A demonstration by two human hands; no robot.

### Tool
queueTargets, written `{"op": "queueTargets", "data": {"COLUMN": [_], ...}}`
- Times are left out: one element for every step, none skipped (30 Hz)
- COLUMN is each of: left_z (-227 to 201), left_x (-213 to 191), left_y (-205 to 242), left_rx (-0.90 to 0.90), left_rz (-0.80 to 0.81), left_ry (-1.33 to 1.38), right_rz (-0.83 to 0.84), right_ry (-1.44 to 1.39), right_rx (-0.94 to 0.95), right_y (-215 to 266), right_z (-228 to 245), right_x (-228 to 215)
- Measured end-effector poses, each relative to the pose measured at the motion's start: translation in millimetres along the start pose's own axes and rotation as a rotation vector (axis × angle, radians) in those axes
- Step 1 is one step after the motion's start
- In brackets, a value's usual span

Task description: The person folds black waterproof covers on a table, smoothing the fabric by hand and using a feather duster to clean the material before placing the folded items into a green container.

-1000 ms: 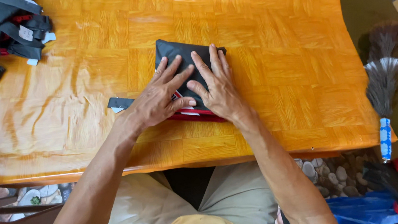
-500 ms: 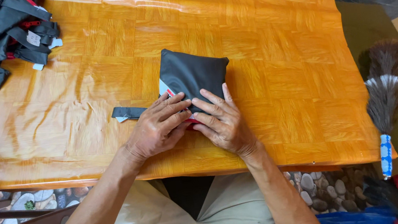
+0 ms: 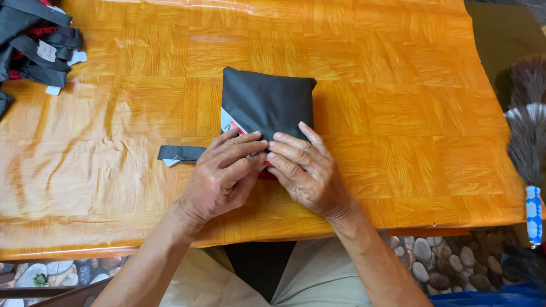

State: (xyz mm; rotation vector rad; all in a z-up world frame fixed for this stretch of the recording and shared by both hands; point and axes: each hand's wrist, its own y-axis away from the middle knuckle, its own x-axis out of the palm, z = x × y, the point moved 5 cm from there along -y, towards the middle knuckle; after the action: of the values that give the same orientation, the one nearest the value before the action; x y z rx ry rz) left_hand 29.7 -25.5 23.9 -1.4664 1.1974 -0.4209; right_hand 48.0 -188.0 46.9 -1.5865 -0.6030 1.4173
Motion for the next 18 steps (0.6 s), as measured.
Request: {"op": "queueTargets", "data": {"left_z": [-0.5,-1.6,-2.6,-4.8,-8.3,-11.4,-11.4,-12.2,-12.9,-12.3,-10.9,-9.1,-9.4,-10.2,-11.0,-12.5,-14.6,-17.5], "left_x": [0.6,1.2,1.8,0.3,-1.1,-2.1,-1.9,-2.2,-2.6,-1.9,-1.7,-2.3,-3.1,-4.1,-4.8,-5.8,-6.3,-6.0], "left_y": [-1.9,-3.3,-4.7,-6.9,-9.2,-12.0,-12.4,-12.4,-12.3,-12.6,-12.8,-13.0,-13.9,-15.0,-16.1,-17.7,-19.2,-20.0], "left_rx": [0.000,-0.001,-0.001,-0.002,0.023,0.050,0.051,0.067,0.083,0.081,0.062,0.043,0.041,0.053,0.064,0.064,0.079,0.091], "left_rz": [-0.001,-0.004,-0.008,-0.009,-0.009,-0.007,-0.008,-0.011,-0.014,-0.015,-0.019,-0.025,-0.028,-0.024,-0.021,-0.019,-0.011,-0.005], "left_ry": [-0.001,0.003,0.008,0.008,-0.030,-0.066,-0.064,-0.086,-0.109,-0.107,-0.065,-0.029,-0.033,-0.043,-0.054,-0.052,-0.083,-0.113], "right_rz": [0.000,-0.007,-0.015,-0.013,-0.020,-0.027,-0.026,-0.028,-0.029,-0.027,-0.039,-0.051,-0.050,-0.048,-0.046,-0.046,-0.047,-0.045], "right_ry": [-0.001,0.011,0.022,0.022,0.018,0.015,0.017,0.018,0.018,0.018,-0.014,-0.050,-0.054,-0.024,0.006,0.007,0.027,0.047], "right_rx": [-0.001,-0.002,-0.004,-0.004,-0.007,-0.008,-0.008,-0.004,0.000,0.000,0.016,0.027,0.024,0.015,0.007,0.009,-0.001,-0.010], "right_y": [-0.4,-0.1,0.2,0.5,0.7,0.7,0.5,0.2,-0.2,-1.9,-3.7,-6.2,-6.2,-5.9,-5.6,-5.8,-5.8,-5.0], "right_z": [-1.1,-1.2,-1.3,-1.2,-1.1,-1.4,-1.0,-0.8,-0.5,-0.5,-1.2,-2.2,-2.4,-1.5,-0.9,-1.5,-1.5,-1.3], "right_x": [1.0,1.2,1.4,2.1,2.4,2.4,1.6,1.2,0.9,0.0,-1.5,-2.0,-1.6,-0.9,-0.3,1.1,2.5,3.1]}}
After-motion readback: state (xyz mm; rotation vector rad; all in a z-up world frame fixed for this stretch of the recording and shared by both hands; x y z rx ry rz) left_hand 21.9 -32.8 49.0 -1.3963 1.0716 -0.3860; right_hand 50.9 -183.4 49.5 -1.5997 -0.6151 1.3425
